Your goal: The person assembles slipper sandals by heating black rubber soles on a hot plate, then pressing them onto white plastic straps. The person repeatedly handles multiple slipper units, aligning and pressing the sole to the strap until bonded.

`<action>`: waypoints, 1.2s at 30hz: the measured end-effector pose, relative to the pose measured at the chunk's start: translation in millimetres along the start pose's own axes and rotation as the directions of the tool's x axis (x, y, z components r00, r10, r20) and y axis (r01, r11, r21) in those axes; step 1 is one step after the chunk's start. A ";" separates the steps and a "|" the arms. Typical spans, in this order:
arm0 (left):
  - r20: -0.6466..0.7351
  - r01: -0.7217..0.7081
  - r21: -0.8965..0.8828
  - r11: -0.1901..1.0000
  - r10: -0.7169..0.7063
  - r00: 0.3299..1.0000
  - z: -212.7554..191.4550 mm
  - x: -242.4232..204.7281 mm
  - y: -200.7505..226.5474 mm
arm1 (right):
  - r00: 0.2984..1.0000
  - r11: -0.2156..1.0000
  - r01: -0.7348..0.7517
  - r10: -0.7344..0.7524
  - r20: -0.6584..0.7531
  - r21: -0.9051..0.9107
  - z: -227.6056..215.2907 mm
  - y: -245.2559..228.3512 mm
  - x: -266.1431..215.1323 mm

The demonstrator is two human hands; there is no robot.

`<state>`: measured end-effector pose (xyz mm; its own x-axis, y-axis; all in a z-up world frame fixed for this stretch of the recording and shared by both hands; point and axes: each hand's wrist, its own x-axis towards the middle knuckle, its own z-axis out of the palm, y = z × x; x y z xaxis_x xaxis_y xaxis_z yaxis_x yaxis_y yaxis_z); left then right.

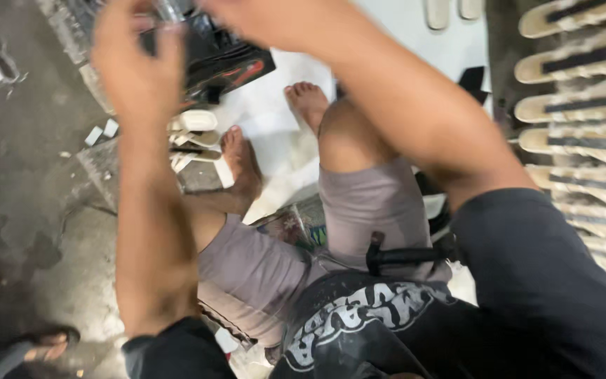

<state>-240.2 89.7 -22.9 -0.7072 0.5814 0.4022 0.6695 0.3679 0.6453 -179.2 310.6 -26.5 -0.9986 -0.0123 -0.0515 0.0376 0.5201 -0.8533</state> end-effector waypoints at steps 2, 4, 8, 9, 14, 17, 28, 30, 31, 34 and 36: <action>0.018 0.041 0.059 0.997 -0.042 0.999 -4.3 -3.2 -47.5 | 0.995 0.900 0.067 -0.094 -0.042 -0.430 21.2 -13.7 19.7; 0.107 0.009 0.088 0.996 -0.019 0.994 1.0 -11.5 -80.4 | 0.944 0.795 0.124 -0.278 -0.176 -0.594 43.2 -18.6 29.8; 0.230 0.008 0.140 0.990 -0.041 0.972 10.9 -19.0 -109.8 | 0.986 0.675 -0.005 -0.120 -0.116 -0.738 68.7 -9.8 47.8; 0.229 0.000 0.158 0.987 -0.036 0.973 12.6 -26.2 -111.3 | 0.997 0.663 -0.001 -0.057 -0.051 -0.748 75.2 -6.0 45.7; 0.226 0.201 0.201 0.959 -0.245 0.943 11.5 -26.8 -101.8 | 0.999 0.666 0.038 -0.026 0.028 -0.745 75.8 -7.1 58.6; 0.179 0.239 0.218 0.946 -0.280 0.943 7.8 -26.9 -92.6 | 0.998 0.618 0.060 -0.038 0.046 -0.784 74.3 -9.8 54.7; 0.159 0.246 0.312 0.918 -0.305 0.939 -0.2 -14.9 -81.5 | 0.969 0.719 0.234 -0.225 0.099 -0.654 61.3 -8.7 49.3; 0.215 0.263 0.272 0.926 -0.325 0.921 -6.6 -17.1 -75.1 | 0.961 0.860 0.192 -0.067 0.268 -0.473 44.0 -1.7 44.5; 0.247 0.269 0.251 0.930 -0.330 0.911 -10.3 -15.9 -71.3 | 0.947 0.880 0.187 -0.044 0.317 -0.437 35.1 0.0 42.4; 0.088 0.256 0.230 0.939 -0.282 0.955 -15.1 -13.4 -59.3 | 0.921 0.964 0.186 -0.104 0.375 -0.189 12.3 4.4 32.3; 0.018 0.281 0.279 0.918 -0.297 0.955 -12.1 -10.6 -55.1 | 0.942 0.989 0.132 -0.104 0.318 -0.067 4.2 4.4 25.4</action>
<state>-272.4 54.5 -54.9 -0.8701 0.4587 0.1806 0.4797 0.7036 0.5243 -204.3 309.0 -33.7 -0.9331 -0.3372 -0.1250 -0.0969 0.5703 -0.8157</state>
